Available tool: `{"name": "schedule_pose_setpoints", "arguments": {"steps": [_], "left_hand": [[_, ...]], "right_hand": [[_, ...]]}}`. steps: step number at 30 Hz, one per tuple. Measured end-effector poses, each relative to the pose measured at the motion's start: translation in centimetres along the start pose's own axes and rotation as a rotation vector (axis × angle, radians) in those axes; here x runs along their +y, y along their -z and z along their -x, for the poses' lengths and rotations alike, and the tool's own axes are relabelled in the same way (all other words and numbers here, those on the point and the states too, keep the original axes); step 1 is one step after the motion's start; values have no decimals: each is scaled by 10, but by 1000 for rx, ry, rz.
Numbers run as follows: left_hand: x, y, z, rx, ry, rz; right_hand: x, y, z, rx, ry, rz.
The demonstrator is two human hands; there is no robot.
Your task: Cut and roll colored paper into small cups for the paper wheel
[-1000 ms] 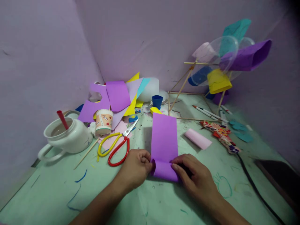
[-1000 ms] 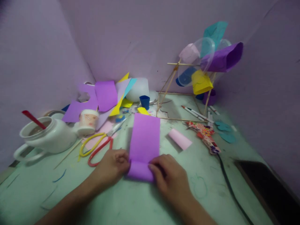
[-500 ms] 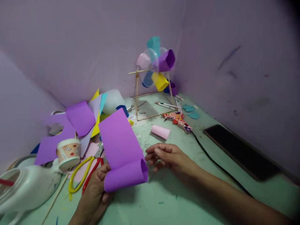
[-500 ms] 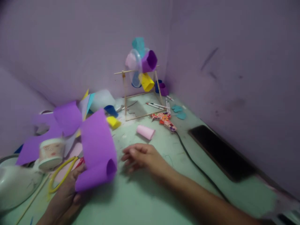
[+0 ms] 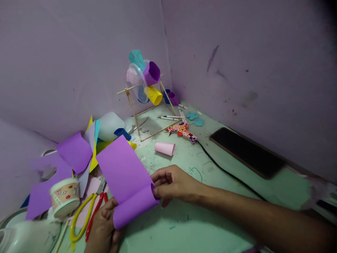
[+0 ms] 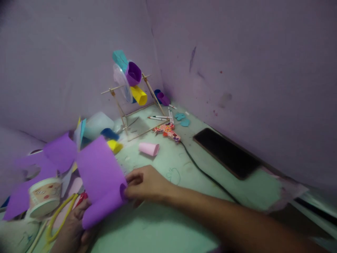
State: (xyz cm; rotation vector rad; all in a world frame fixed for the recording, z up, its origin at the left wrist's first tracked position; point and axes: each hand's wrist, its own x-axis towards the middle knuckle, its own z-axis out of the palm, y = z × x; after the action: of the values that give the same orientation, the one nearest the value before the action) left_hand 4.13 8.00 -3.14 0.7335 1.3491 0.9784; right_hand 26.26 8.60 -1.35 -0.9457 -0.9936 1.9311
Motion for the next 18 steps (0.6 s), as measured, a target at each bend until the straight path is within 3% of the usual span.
{"name": "schedule_pose_setpoints", "arguments": {"steps": [10, 14, 18], "left_hand": [[5, -6, 6, 17, -3, -65], [5, -7, 9, -8, -2, -80], [4, -6, 11, -50, -33, -95]], "right_hand": [[10, -3, -2, 198, 270, 351], [8, -2, 1, 210, 314, 430], [8, 0, 0, 152, 298, 349]]}}
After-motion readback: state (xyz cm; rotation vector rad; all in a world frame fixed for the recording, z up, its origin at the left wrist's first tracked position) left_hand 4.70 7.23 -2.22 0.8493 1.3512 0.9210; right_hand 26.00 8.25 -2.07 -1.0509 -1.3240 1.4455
